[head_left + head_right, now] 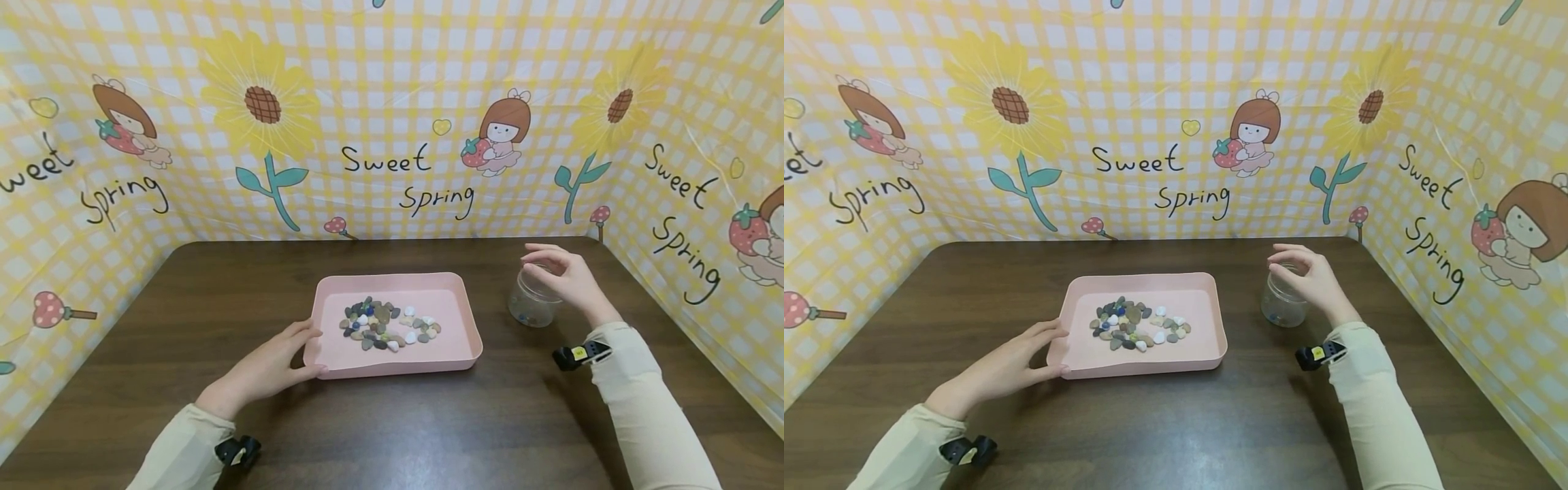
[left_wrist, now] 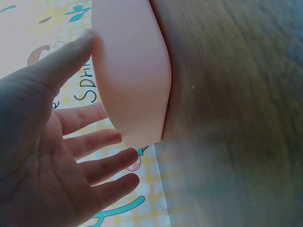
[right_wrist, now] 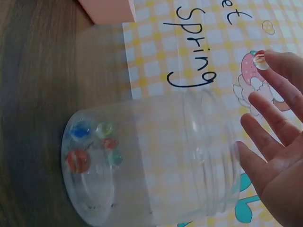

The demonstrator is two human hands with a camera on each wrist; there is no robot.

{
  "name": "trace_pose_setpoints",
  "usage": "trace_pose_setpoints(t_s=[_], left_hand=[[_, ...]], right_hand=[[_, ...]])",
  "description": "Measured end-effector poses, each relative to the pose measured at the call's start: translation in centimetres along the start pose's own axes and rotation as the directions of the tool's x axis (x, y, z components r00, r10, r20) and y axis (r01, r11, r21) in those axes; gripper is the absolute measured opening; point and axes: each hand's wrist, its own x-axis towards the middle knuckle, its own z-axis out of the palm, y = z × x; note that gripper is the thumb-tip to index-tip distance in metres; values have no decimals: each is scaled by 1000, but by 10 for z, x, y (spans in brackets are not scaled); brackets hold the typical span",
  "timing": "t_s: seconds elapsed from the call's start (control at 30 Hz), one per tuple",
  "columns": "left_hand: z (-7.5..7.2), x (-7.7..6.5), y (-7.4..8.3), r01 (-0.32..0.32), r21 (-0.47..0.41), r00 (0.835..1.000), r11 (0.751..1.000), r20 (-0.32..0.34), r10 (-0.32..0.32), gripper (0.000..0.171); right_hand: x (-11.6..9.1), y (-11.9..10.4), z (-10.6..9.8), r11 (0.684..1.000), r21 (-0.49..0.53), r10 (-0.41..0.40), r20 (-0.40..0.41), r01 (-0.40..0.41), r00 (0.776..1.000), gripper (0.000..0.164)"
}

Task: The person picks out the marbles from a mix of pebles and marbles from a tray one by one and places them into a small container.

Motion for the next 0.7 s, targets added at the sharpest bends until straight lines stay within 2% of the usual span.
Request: trace_pose_setpoints(t_s=[0.2,0.47,0.7], left_hand=[[-1,0,1,3,1,1000,1000,4,-3,74],[-1,-1,1,-8,1,1000,1000,-7,8,72],[-1,-2,1,-11,1,1000,1000,-8,11,72]], right_hand=[[-2,11,-1,999,25,23,-80,-21,997,29],[-2,19,-4,982,-142,100,-169,-124,981,31],[-3,20,-4,967,-187,138,-183,-172,973,29]])
